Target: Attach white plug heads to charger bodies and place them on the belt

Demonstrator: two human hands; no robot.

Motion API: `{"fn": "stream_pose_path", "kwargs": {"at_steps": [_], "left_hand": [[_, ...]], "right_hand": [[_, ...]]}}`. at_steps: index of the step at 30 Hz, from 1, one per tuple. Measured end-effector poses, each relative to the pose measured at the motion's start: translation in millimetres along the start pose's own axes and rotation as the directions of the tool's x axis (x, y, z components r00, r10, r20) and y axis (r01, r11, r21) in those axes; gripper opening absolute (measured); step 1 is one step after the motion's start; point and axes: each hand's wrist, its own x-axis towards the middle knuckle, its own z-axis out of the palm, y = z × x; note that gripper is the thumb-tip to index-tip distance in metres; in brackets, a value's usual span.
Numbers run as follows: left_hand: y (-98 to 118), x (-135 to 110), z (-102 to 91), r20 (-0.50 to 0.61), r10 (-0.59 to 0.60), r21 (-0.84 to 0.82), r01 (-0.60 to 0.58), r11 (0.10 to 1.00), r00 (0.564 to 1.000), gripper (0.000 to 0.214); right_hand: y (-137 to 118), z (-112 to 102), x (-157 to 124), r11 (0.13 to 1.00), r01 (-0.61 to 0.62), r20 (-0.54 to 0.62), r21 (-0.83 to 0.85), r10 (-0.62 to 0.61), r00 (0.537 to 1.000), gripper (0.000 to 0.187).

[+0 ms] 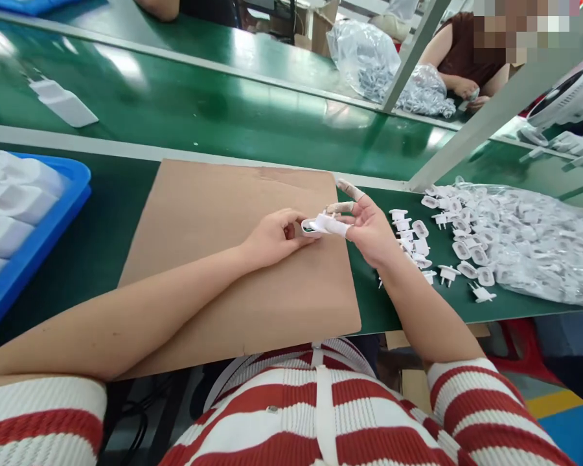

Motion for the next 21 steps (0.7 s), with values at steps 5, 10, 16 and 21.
{"fn": "stream_pose_path", "kwargs": {"at_steps": [5,10,16,21], "left_hand": [[4,-1,-0.8,0.080,0.024,0.025,-0.026,0.999,0.997,0.057],[4,-2,-1.3,0.078,-0.009,0.002,0.009,1.000,0.997,0.050],[1,-2,-0.4,0.077,0.016,-0.027,-0.014,1.000,0.997,0.046],[2,0,-0.5,0.095,-0.009,-0.014,0.010,1.000,0.995,0.037]], "right_hand": [[2,-4,-10,0.926,0.203,-0.083,-0.318,-0.240,0.967,0.029],[-2,-7,-11,0.913,0.220,-0.109,-0.344,-0.272,0.956,0.030],[7,3,-9,0.937,0.200,-0.019,-0.287,-0.214,0.977,0.030],[-1,0,-17,0.769,0.357,0.013,-0.530,-0.414,0.910,0.039]]}}
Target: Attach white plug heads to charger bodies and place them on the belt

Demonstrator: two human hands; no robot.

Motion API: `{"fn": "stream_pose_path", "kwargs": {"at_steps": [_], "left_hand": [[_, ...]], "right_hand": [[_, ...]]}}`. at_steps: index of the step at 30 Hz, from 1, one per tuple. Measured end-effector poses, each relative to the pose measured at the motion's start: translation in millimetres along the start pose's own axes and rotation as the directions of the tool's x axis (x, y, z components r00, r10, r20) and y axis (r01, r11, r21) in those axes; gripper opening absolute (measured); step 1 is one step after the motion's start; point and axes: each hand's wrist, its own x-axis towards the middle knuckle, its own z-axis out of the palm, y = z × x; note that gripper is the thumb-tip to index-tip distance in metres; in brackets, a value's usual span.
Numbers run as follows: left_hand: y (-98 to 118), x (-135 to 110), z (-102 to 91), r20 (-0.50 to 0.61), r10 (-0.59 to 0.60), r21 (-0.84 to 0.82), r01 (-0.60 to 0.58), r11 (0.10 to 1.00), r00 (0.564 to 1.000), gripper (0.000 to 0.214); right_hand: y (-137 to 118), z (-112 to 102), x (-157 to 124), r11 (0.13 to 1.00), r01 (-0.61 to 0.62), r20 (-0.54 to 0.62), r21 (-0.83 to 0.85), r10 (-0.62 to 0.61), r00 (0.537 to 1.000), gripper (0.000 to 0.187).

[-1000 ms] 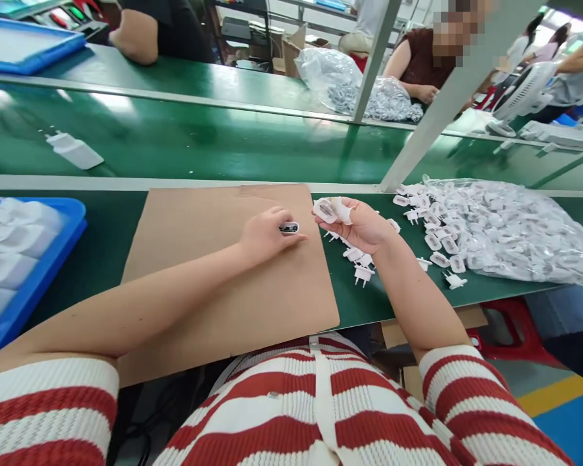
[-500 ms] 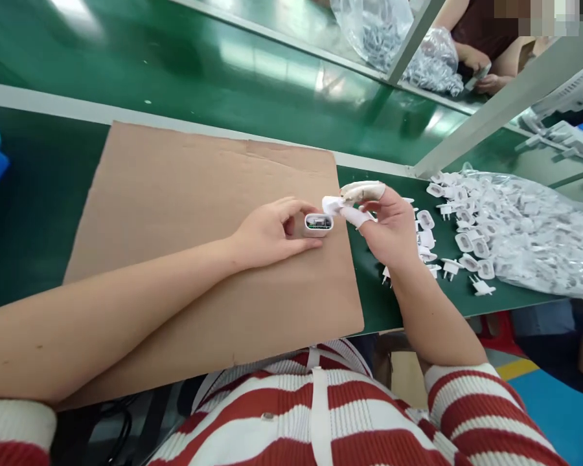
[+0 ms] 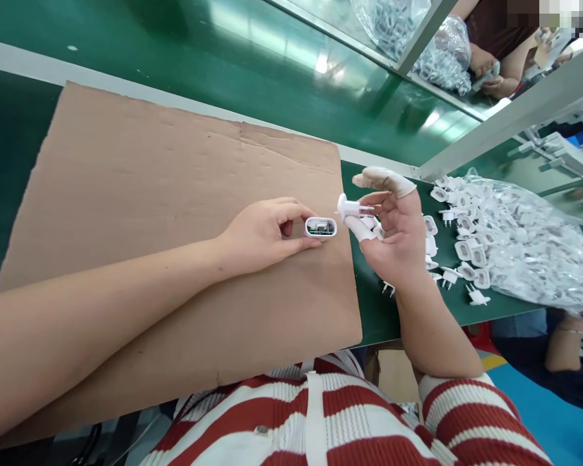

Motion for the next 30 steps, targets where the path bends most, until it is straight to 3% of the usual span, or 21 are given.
{"fn": "stream_pose_path", "kwargs": {"at_steps": [4,8,16,25,30], "left_hand": [[1,0,-0.5,0.013,-0.005,-0.017,0.005,1.000,1.000,0.038],[1,1,-1.5,-0.001,0.047,-0.004,-0.047,0.999,0.999,0.041],[11,0,-7.7,0.040,0.069,0.029,-0.070,0.997,0.997,0.029],[10,-1,-3.4,-0.016,0.094,0.020,-0.094,0.995,0.995,0.023],[7,-3,0.7,-0.071,0.101,0.020,-0.100,0.995,0.992,0.025]], "right_hand": [[-7,-6,-2,0.962,0.128,0.179,-0.240,-0.086,0.980,0.021],[-3,2,0,0.892,0.243,0.309,-0.381,-0.125,0.943,0.029],[7,8,-3,0.777,0.377,0.259,-0.503,-0.280,0.924,0.022],[-2,14,-1,0.677,0.366,0.323,-0.638,-0.196,0.926,0.024],[-1,19,-6,0.662,0.312,0.275,-0.682,-0.163,0.948,0.025]]}}
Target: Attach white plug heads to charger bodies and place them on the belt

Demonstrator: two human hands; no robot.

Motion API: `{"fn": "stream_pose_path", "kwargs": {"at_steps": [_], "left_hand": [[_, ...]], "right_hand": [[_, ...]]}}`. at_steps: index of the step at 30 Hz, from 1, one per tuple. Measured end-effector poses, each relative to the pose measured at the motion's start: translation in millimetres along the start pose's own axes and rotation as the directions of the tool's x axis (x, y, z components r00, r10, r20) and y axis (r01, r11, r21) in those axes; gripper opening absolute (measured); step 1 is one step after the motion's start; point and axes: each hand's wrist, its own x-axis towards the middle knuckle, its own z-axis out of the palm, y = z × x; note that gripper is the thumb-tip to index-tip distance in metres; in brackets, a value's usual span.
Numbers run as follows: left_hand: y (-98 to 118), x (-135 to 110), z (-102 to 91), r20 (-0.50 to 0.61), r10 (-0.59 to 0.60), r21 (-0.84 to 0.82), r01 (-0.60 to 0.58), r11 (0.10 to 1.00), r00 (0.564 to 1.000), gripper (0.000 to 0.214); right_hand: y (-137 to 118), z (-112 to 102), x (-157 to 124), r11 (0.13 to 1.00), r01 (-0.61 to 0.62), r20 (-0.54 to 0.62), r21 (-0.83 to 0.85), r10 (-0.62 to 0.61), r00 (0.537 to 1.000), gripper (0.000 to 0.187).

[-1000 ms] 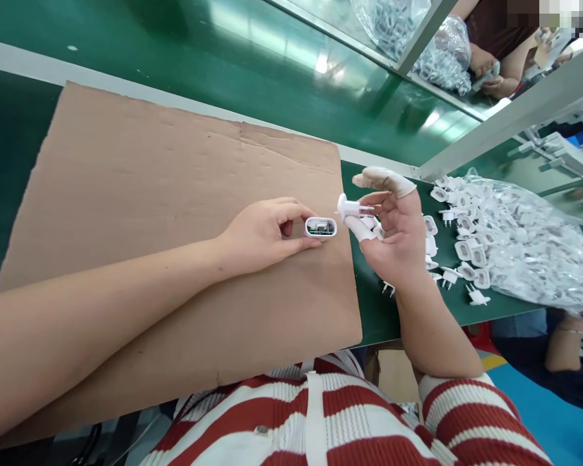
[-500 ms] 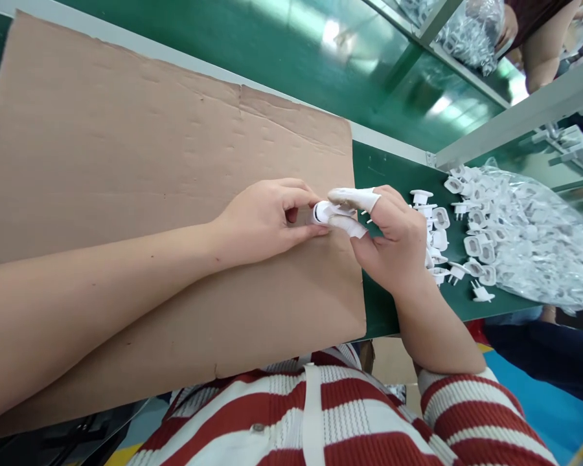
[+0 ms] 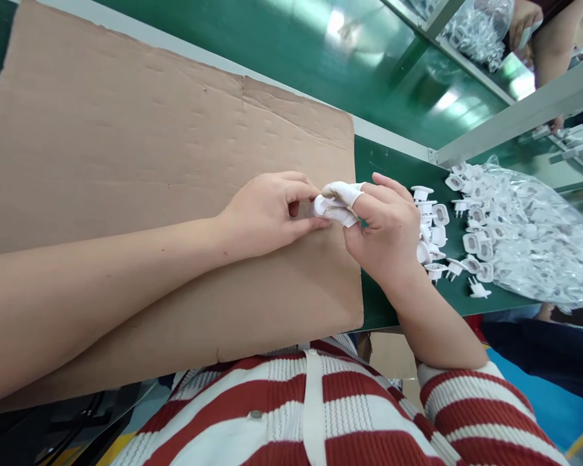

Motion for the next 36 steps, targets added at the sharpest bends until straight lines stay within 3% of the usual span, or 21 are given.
{"fn": "stream_pose_path", "kwargs": {"at_steps": [4,7,9,11,13,14,16,17,19,21,23,32,36], "left_hand": [[-1,-3,3.2,-0.024,0.041,0.034,-0.041,0.999,0.999,0.027],[-3,-4,2.2,-0.130,0.187,0.090,-0.177,0.980,0.974,0.025],[-6,-5,-0.3,-0.238,0.374,0.253,-0.315,0.915,0.896,0.025],[-11,-6,-3.1,-0.291,0.559,0.446,-0.406,0.797,0.777,0.027],[-13,-6,-5.0,-0.304,0.638,0.528,-0.432,0.731,0.708,0.026],[-12,-7,-5.4,-0.318,0.628,0.512,-0.429,0.744,0.710,0.023],[-7,-8,-5.1,-0.357,0.515,0.381,-0.381,0.842,0.779,0.019],[-3,-9,-4.6,-0.368,0.412,0.270,-0.328,0.905,0.834,0.021],[6,-11,-3.1,-0.318,0.164,-0.017,-0.178,0.984,0.934,0.030],[12,-12,-1.5,-0.198,-0.044,-0.276,-0.013,0.961,0.979,0.039],[14,-12,-0.2,-0.122,-0.133,-0.404,0.074,0.912,0.984,0.043],[7,-12,1.7,-0.195,0.001,-0.302,-0.061,0.951,0.981,0.031],[8,-10,1.9,-0.260,0.088,-0.171,-0.136,0.976,0.962,0.024]], "right_hand": [[2,14,-9,0.984,-0.090,-0.027,0.154,0.095,0.995,0.030],[7,20,-12,0.905,-0.127,-0.009,0.406,0.143,0.990,0.067],[11,18,-12,0.858,-0.117,-0.013,0.500,0.142,0.990,0.080],[12,13,-11,0.852,-0.076,-0.060,0.518,0.125,0.990,0.066],[11,8,-10,0.855,-0.025,-0.134,0.519,0.111,0.985,0.048],[10,6,-10,0.852,-0.006,-0.169,0.524,0.111,0.979,0.041],[8,3,-10,0.819,-0.017,-0.176,0.573,0.144,0.974,0.035],[7,1,-9,0.777,-0.068,-0.129,0.626,0.188,0.974,0.032],[6,-1,-9,0.626,-0.253,0.073,0.738,0.298,0.952,0.031],[6,-3,-8,0.455,-0.427,0.274,0.781,0.364,0.890,0.032],[7,-5,-7,0.387,-0.490,0.344,0.781,0.387,0.855,0.033],[8,-6,-6,0.458,-0.421,0.286,0.783,0.337,0.897,0.027],[8,-2,-7,0.422,-0.404,0.280,0.812,0.324,0.903,0.045]]}}
